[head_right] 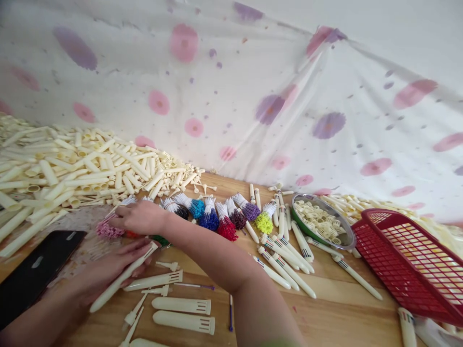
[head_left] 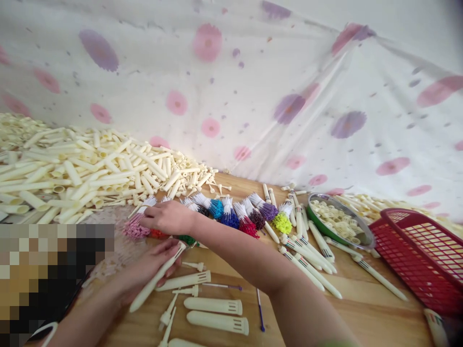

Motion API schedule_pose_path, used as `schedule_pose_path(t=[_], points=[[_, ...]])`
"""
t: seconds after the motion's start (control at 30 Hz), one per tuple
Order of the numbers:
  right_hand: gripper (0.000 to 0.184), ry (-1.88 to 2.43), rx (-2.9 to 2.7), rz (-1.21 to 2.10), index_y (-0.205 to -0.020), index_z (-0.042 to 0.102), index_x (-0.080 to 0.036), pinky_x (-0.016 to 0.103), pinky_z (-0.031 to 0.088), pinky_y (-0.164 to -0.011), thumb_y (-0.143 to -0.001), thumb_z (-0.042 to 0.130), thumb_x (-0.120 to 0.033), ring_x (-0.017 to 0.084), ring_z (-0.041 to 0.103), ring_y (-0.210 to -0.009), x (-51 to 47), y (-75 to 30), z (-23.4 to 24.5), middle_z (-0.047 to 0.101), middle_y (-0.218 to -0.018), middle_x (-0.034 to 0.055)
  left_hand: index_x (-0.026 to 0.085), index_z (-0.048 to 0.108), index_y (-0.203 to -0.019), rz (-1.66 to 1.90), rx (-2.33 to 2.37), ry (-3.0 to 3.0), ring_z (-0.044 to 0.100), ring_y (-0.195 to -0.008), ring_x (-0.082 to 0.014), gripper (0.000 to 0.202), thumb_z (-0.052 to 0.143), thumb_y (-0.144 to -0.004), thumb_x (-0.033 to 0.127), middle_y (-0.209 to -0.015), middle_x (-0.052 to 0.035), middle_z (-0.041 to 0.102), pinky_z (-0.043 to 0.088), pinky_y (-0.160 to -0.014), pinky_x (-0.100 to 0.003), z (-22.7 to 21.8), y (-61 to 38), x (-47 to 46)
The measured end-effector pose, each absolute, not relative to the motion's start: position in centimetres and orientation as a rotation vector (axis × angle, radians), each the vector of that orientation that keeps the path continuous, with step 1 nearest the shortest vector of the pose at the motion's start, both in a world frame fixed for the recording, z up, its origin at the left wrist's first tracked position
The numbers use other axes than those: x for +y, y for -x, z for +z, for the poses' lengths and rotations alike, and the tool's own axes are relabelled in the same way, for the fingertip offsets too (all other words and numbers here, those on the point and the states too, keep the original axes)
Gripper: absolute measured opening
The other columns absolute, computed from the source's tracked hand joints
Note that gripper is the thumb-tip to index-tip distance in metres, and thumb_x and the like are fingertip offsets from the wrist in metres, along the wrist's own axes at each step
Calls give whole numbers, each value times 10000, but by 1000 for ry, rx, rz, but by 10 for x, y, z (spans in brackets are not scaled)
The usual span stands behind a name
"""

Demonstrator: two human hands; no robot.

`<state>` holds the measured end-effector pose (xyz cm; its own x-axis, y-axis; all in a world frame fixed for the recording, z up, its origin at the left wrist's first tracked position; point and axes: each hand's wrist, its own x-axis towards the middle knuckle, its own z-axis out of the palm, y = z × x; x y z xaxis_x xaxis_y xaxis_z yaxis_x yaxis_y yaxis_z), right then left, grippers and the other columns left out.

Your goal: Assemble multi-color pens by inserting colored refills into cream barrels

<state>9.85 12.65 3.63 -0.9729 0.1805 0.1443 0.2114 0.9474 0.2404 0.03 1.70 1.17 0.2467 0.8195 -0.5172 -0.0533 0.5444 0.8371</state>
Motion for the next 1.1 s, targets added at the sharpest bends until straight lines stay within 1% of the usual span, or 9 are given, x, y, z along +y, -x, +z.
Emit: schedule_pose_path(t=[0.13,0.23,0.33,0.47,0.57,0.7,0.8,0.93,1.1], points=[[184,440,-2933,-350,-1046,528,-183,263,383,-566,-942,379,-155,168,571,-783,131,-110,33,582,-983,59,200,658,-854,683,1299,-1008,420,-395,-98,372,720,-618,482,-503,53,561,294,-338,-175,17,36,33],[178,446,-2910,-298,-1029,546,-167,256,389,-579,-941,392,-169,166,572,-803,131,-112,26,589,-995,62,206,702,-779,802,1463,-1387,604,-685,-209,347,721,-594,500,-715,-15,689,467,-548,-234,16,55,47],[199,382,-2916,-241,-1052,553,-159,257,412,-622,-952,383,-187,164,568,-833,124,-112,21,599,-990,66,225,716,-803,808,1430,-1484,619,-875,-280,328,704,-615,494,-842,-28,720,496,-731,-306,12,59,54],[251,232,-2863,-132,-1020,576,-156,275,445,-730,-967,336,-207,173,569,-882,107,-117,24,621,-1030,83,229,703,-774,849,1396,-1493,629,-823,-269,287,716,-603,459,-716,-3,696,506,-657,-282,9,55,53],[224,389,-2602,190,-960,587,-169,260,466,-764,-935,365,-181,158,589,-903,92,-129,33,637,-1039,86,218,693,-858,841,1373,-1548,632,-789,-240,289,690,-661,429,-745,-2,693,504,-635,-266,8,54,50],[55,761,-1692,805,-860,573,-200,271,513,-727,-857,525,-225,144,631,-790,70,-155,50,658,-842,37,224,660,-955,906,1351,-1601,624,-915,-238,354,721,-655,401,-987,-33,690,495,-796,-290,8,52,43],[63,716,-1365,1101,-794,575,-196,283,536,-674,-788,637,-207,150,659,-727,49,-182,61,657,-745,6,223,636,-935,992,1289,-1659,619,-917,-228,295,709,-681,354,-973,-34,674,493,-815,-299,8,42,34],[113,654,-1355,1015,-798,610,-211,276,542,-647,-785,635,-102,144,667,-725,17,-214,70,657,-783,1,217,632,-863,1094,1165,-1686,624,-838,-201,214,719,-674,268,-863,-24,663,503,-764,-276,8,21,23],[216,682,-1638,684,-886,620,-211,309,545,-676,-780,601,-23,157,644,-780,-8,-227,75,661,-847,46,208,599,-819,1194,865,-1691,619,-781,-170,116,665,-737,161,-799,-21,624,502,-719,-261,1,3,17]])
